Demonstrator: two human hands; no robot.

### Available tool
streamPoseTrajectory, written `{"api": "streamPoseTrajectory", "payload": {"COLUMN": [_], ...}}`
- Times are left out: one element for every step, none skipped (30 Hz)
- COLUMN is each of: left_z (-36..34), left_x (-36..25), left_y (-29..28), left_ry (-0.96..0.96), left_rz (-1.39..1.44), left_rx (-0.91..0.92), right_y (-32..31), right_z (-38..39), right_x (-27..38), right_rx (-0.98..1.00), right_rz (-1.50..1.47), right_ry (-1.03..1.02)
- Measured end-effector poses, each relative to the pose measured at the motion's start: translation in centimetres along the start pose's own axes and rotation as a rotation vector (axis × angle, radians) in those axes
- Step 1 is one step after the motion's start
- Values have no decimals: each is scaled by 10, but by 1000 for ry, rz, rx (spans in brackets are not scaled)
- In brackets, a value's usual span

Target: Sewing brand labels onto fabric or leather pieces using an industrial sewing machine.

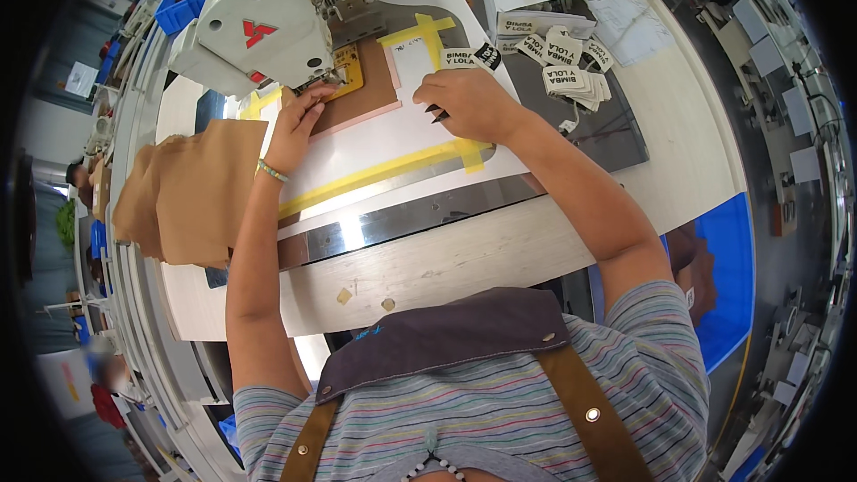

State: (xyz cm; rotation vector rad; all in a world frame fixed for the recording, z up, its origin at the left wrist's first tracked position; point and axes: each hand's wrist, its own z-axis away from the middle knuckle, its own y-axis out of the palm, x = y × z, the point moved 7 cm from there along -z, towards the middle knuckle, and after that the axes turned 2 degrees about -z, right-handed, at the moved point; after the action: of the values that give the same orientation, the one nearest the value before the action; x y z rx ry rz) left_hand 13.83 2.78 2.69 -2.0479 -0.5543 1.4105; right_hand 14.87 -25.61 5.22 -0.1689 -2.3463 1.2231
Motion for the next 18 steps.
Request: {"api": "streamPoseTrajectory", "payload": {"left_z": [-1,-2,-3,-3,-3,0,2,5,7,6,4,6,8,10,11,13,15,16], "left_x": [5,12,15,17,18,22,27,34,35,37,36,37,48,53,61,69,74,75], "left_y": [-2,-3,-1,0,0,-1,-3,-15,-26,-29,-37,-45,-48,-50,-48,-46,-47,-45], "left_ry": [2,-14,-29,-27,-8,10,9,-12,-33,-34,-13,5,-86,-89,-128,-167,-168,-168], "left_rz": [-2,79,162,162,114,65,63,-74,-207,-204,-385,-572,-665,-665,-713,-760,-759,-761], "left_rx": [0,18,40,43,39,32,33,-106,-243,-240,-296,-355,-327,-329,-281,-233,-236,-240], "right_y": [0,0,-1,-2,-2,-2,-2,-1,-1,-2,-2,-3,-3,-3,-5,-8,-8,-9], "right_z": [-1,-1,0,1,2,1,1,0,1,2,3,2,2,1,-1,-3,-5,-3], "right_x": [0,2,3,2,1,1,1,2,1,0,-1,1,2,3,7,10,5,-1], "right_rx": [-2,-18,-33,-35,-37,-38,-40,-31,-21,-19,-22,-25,-23,-25,-27,-25,30,85], "right_rz": [1,18,37,38,16,-7,-8,-6,-2,-2,8,16,15,22,30,31,8,-13], "right_ry": [-1,-23,-42,-39,-28,-20,-21,-23,-22,-18,-20,-29,-32,-24,-17,-19,114,252]}}
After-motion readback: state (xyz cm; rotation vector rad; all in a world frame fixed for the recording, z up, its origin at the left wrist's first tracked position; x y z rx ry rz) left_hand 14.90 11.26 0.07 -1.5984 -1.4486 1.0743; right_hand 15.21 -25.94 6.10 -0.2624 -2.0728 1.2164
